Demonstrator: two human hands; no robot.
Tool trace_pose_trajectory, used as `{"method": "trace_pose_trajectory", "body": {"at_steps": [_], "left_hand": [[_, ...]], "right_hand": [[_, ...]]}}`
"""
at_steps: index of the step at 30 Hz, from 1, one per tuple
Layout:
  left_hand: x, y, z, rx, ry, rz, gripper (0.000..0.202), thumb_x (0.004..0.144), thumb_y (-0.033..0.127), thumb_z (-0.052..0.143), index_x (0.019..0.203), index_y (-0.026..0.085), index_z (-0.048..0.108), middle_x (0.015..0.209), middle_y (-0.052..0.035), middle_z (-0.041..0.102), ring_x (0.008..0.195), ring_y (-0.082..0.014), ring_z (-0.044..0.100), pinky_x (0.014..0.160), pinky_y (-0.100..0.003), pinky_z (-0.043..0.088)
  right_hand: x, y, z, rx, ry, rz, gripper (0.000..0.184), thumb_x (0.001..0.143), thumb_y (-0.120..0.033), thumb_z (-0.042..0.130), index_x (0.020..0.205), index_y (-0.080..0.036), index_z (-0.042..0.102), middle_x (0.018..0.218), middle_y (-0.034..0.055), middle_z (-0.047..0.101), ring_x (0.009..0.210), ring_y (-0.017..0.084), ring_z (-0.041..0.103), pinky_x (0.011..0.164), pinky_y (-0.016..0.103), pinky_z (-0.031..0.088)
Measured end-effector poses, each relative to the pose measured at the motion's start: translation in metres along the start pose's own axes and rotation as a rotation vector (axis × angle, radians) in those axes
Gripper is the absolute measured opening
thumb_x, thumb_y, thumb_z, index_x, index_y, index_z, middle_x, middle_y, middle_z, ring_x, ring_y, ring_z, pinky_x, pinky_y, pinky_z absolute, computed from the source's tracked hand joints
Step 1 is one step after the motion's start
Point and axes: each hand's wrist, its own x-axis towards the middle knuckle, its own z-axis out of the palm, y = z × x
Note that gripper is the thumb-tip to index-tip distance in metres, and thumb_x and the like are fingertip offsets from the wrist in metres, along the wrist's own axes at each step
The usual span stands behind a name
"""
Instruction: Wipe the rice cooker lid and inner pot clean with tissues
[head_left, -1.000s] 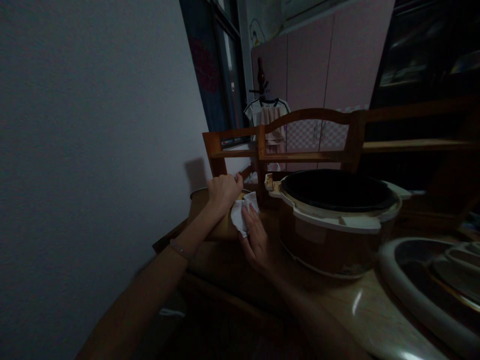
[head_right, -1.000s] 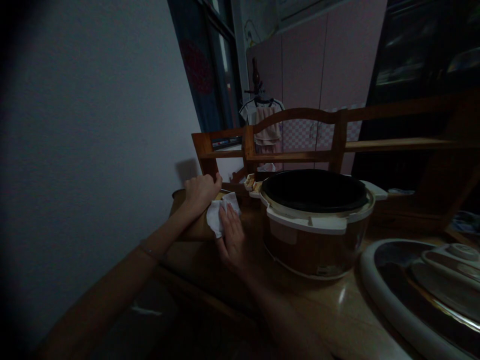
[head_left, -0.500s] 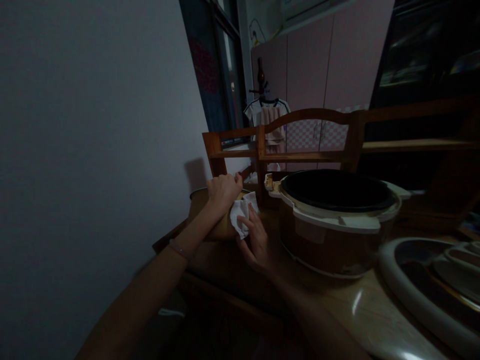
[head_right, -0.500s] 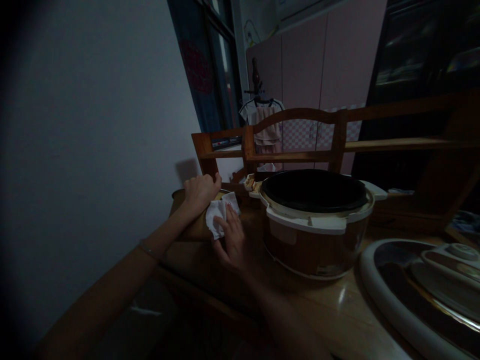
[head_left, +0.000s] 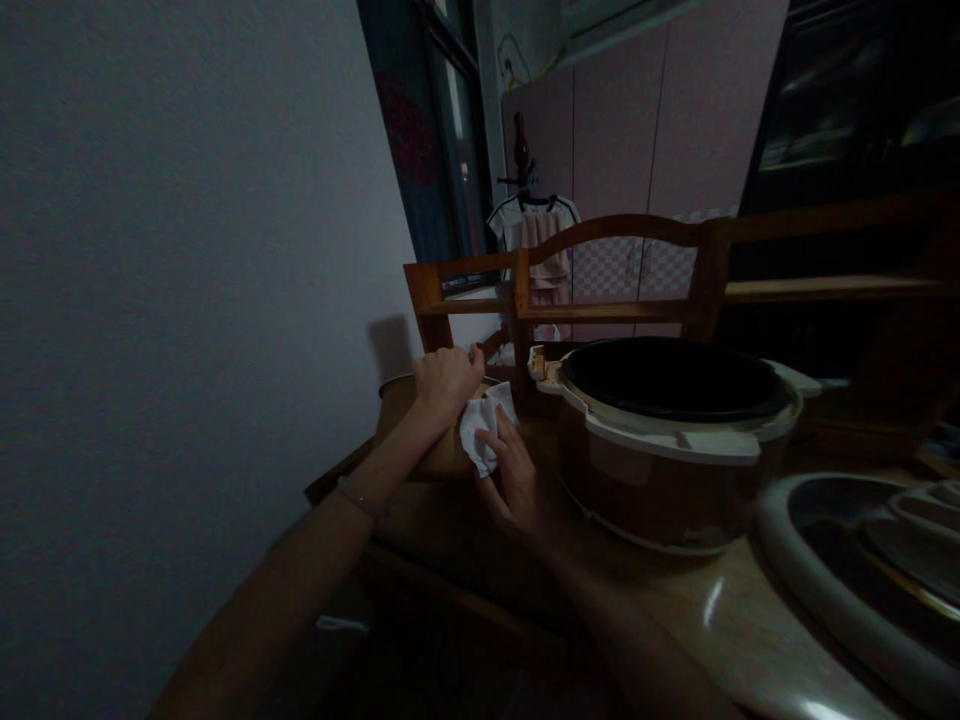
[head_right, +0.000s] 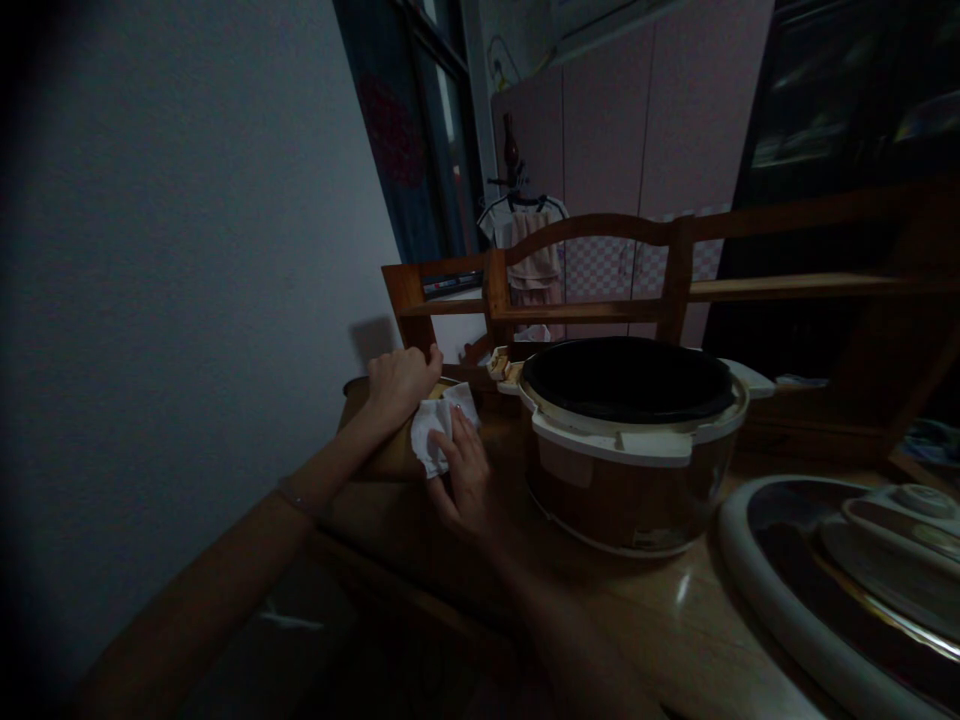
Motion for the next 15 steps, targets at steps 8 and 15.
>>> {"method": "trace_pose_trajectory", "body": {"at_steps": [8, 15], "left_hand": [[0.0000, 0.0007, -0.0010, -0.009, -0.009, 0.017, 0.065, 0.096, 0.043, 0.022, 0.104, 0.004, 0.073, 0.101, -0.0250, 0.071, 0.101, -0.0344, 0.066, 0.085, -0.044, 0.047], [0.0015, 0.0011, 0.0018, -0.002, 0.022, 0.004, 0.064, 0.096, 0.041, 0.021, 0.101, 0.005, 0.073, 0.100, -0.0243, 0.071, 0.099, -0.0346, 0.067, 0.084, -0.044, 0.047]], "right_hand": [[0.0000, -0.0007, -0.0016, 0.006, -0.001, -0.003, 0.051, 0.092, -0.019, 0.048, 0.142, -0.022, 0.038, 0.163, 0.0062, 0.011, 0.149, 0.027, 0.010, 0.119, 0.054, 0.023], [0.0010, -0.0020, -0.0024, 0.007, 0.018, -0.006, 0.043, 0.093, -0.021, 0.048, 0.136, -0.021, 0.041, 0.162, 0.0087, 0.016, 0.149, 0.027, 0.010, 0.118, 0.054, 0.024]]}}
